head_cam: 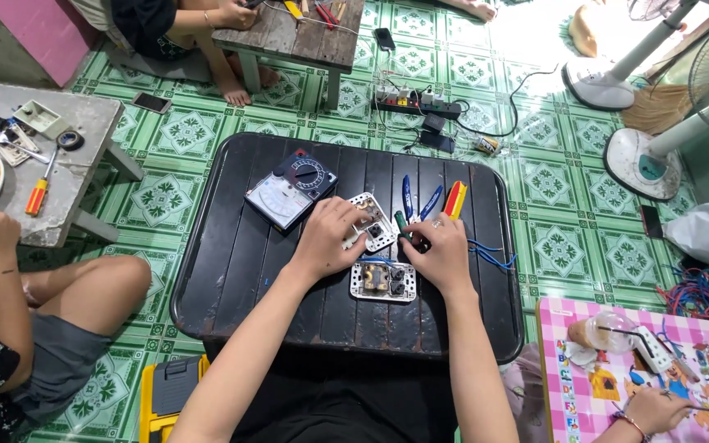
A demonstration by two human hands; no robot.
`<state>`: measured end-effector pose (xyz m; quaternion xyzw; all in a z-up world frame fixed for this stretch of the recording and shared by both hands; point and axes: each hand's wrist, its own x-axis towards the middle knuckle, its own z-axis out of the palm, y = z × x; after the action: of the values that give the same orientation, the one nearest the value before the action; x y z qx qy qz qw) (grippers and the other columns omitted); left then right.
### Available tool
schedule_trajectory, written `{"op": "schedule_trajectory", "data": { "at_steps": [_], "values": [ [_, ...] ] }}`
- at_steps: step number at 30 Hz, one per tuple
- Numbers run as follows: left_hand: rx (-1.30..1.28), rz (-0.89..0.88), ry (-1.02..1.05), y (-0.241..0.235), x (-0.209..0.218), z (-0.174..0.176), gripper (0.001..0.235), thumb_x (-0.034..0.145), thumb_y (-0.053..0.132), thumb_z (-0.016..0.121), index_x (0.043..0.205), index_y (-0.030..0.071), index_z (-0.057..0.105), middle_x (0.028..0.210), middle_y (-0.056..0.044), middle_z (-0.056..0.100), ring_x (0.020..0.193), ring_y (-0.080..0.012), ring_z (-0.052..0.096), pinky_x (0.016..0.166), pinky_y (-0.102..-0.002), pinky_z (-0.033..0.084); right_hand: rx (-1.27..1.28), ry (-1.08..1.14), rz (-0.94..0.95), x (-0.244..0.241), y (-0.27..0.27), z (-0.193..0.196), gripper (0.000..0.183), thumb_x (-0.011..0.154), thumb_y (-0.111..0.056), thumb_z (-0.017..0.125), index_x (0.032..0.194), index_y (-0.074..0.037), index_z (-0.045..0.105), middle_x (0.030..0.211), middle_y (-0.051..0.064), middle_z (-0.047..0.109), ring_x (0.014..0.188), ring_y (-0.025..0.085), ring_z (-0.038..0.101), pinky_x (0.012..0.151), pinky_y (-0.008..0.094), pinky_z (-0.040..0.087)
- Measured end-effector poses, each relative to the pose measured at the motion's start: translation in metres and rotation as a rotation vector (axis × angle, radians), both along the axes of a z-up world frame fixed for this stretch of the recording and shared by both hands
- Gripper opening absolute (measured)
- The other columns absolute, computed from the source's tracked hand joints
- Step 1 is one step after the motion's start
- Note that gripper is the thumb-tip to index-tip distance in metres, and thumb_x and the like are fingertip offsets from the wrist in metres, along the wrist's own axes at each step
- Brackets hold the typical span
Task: The person repairs a white electrical socket by using a yellow screwdriver to tighten internal screws and pliers to adjust wires. They handle the socket casing and internal components on a black table while a multimeter sits nearby.
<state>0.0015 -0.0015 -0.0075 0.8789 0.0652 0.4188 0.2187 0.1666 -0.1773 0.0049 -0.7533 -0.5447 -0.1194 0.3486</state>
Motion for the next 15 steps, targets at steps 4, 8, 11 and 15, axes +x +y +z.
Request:
{"op": "schedule_trajectory", "data": {
  "at_steps": [4,8,11,15],
  "values": [
    [-0.007,-0.023,-0.014,-0.0016,0.0029,-0.0006,0.016,0.078,0.015,0.074,0.094,0.017,0.072,0.075,0.003,0.057,0.081,-0.0198,0.06,0.092,-0.037,0.05,0.034,0.038,0.002,0.0017,-0.0035,-0.0002,0.021,0.072,-0.016,0.085,0.091,-0.023,0.078,0.062,-0.008,0.067,0.075,0.017,0.062,0.077,0.032,0.045],
    [0.014,-0.031,-0.083,0.0015,0.0045,-0.0049,0.008,0.078,0.014,0.071,0.085,0.017,0.07,0.071,0.002,0.056,0.076,-0.0208,0.06,0.084,-0.035,0.052,0.131,0.087,0.012,0.0065,-0.0004,-0.004,0.025,0.072,-0.013,0.083,0.093,-0.026,0.079,0.063,-0.009,0.069,0.073,0.016,0.064,0.075,0.029,0.046],
    [0.046,-0.041,-0.127,0.0045,0.0076,-0.0063,0.005,0.079,0.012,0.067,0.083,0.016,0.069,0.071,0.0,0.055,0.073,-0.022,0.06,0.079,-0.035,0.053,0.195,0.277,-0.047,0.0061,-0.0037,0.0001,0.024,0.077,-0.004,0.079,0.094,-0.021,0.08,0.069,-0.003,0.072,0.073,0.018,0.067,0.075,0.03,0.05],
    [0.059,-0.041,-0.133,0.0048,0.0089,-0.0052,0.003,0.078,0.013,0.067,0.079,0.016,0.067,0.069,0.0,0.055,0.071,-0.0225,0.06,0.075,-0.035,0.053,0.189,0.205,-0.024,0.0077,-0.0019,-0.0047,0.022,0.077,-0.003,0.079,0.088,-0.022,0.081,0.071,0.0,0.073,0.075,0.022,0.071,0.072,0.03,0.053]
  ]
}}
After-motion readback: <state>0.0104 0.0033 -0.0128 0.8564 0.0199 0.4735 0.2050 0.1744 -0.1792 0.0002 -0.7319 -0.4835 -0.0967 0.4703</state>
